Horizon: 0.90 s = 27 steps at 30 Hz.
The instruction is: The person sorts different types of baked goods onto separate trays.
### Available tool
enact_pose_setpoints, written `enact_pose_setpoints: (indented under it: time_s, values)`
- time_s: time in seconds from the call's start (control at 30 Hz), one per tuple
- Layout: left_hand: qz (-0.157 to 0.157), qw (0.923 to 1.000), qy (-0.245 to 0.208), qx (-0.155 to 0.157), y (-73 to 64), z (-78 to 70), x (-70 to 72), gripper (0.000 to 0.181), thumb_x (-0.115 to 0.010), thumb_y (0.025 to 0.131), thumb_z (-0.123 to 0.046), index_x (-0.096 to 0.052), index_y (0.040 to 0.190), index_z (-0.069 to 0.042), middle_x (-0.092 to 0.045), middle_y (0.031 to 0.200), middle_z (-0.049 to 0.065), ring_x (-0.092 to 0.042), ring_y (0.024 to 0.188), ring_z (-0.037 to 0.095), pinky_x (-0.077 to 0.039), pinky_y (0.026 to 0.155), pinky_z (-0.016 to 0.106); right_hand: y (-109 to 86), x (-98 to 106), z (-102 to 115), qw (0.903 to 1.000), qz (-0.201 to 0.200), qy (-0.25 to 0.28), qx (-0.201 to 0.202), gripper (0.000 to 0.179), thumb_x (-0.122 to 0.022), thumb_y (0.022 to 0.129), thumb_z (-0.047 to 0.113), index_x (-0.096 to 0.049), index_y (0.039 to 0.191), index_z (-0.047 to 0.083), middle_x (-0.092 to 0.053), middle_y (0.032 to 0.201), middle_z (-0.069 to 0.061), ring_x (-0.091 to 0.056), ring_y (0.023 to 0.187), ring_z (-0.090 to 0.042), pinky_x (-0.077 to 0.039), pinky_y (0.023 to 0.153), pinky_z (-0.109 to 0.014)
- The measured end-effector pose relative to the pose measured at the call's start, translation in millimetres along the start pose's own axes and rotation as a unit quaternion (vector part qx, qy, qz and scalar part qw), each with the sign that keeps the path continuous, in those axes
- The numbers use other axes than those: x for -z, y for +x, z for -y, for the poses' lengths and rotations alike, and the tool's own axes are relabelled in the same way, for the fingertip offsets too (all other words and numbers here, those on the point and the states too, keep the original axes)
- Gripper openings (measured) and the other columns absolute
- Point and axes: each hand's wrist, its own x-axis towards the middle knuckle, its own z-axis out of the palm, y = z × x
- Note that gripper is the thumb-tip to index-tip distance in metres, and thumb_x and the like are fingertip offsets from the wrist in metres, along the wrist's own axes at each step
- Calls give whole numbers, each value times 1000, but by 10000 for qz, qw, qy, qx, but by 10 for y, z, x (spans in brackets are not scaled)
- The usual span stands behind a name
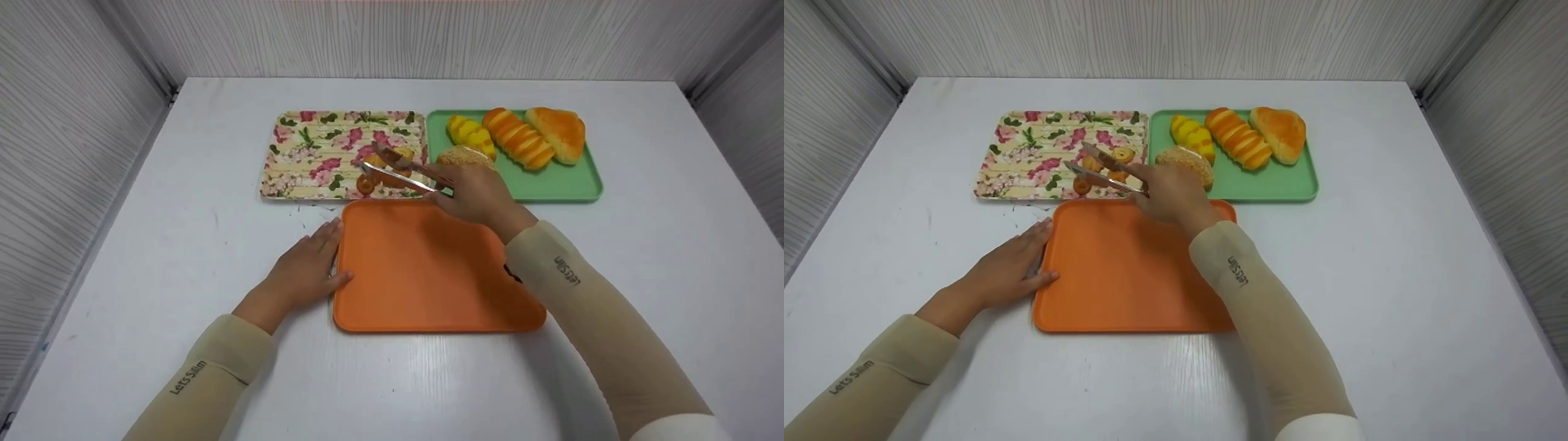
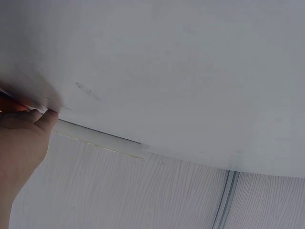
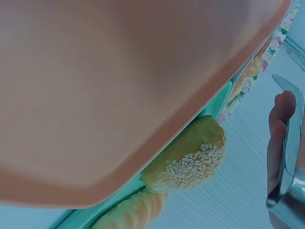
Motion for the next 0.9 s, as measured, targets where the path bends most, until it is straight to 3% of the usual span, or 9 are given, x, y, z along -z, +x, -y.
enact_pose_setpoints:
  time_s: [0.23, 0.33, 0.5, 0.73, 0.9]
  values:
    - [-76, 9999, -54, -47, 0, 0, -6, 85, -47, 94, -53, -10, 152, -2, -9, 159, 10, -10, 144, 25, -18, 113, 46, -50, -10, -4, 9993, -202, 162, -256, 56, -59, 93, 43, -43, 144, 29, -67, 105, -6, -60, 74, -24, -48, 64, -42]
    - [-101, 9999, -47, -70, -4, 7, -9, 85, -47, 95, -52, -10, 152, -1, -8, 159, 10, -10, 144, 26, -19, 112, 46, -77, -11, -18, 9983, -410, 230, -339, 58, -60, 92, 43, -45, 144, 24, -67, 109, -6, -62, 80, -26, -50, 68, -44]
    - [-134, 9998, -58, -105, 2, 9, -14, 85, -48, 95, -52, -11, 152, -1, -9, 159, 10, -10, 144, 26, -19, 112, 47, -143, 4, -54, 9947, -711, 350, -652, 62, -63, 90, 44, -46, 143, 16, -68, 104, -8, -59, 75, -26, -48, 64, -42]
    - [-66, 9999, 32, -74, 15, 15, -18, 85, -48, 95, -52, -12, 151, 0, -9, 158, 11, -9, 144, 25, -18, 113, 46, -278, 82, -123, 9849, -1183, 564, -1129, 69, -62, 89, 48, -42, 144, 12, -64, 84, -11, -47, 59, -24, -36, 52, -36]
    - [-14, 10000, 15, -37, 18, 16, -11, 85, -49, 95, -51, -11, 152, 0, -8, 159, 10, -9, 144, 25, -18, 113, 46, -429, 173, -215, 9723, -1481, 913, -1559, 71, -62, 88, 51, -39, 143, 12, -63, 98, -9, -51, 66, -26, -37, 57, -37]
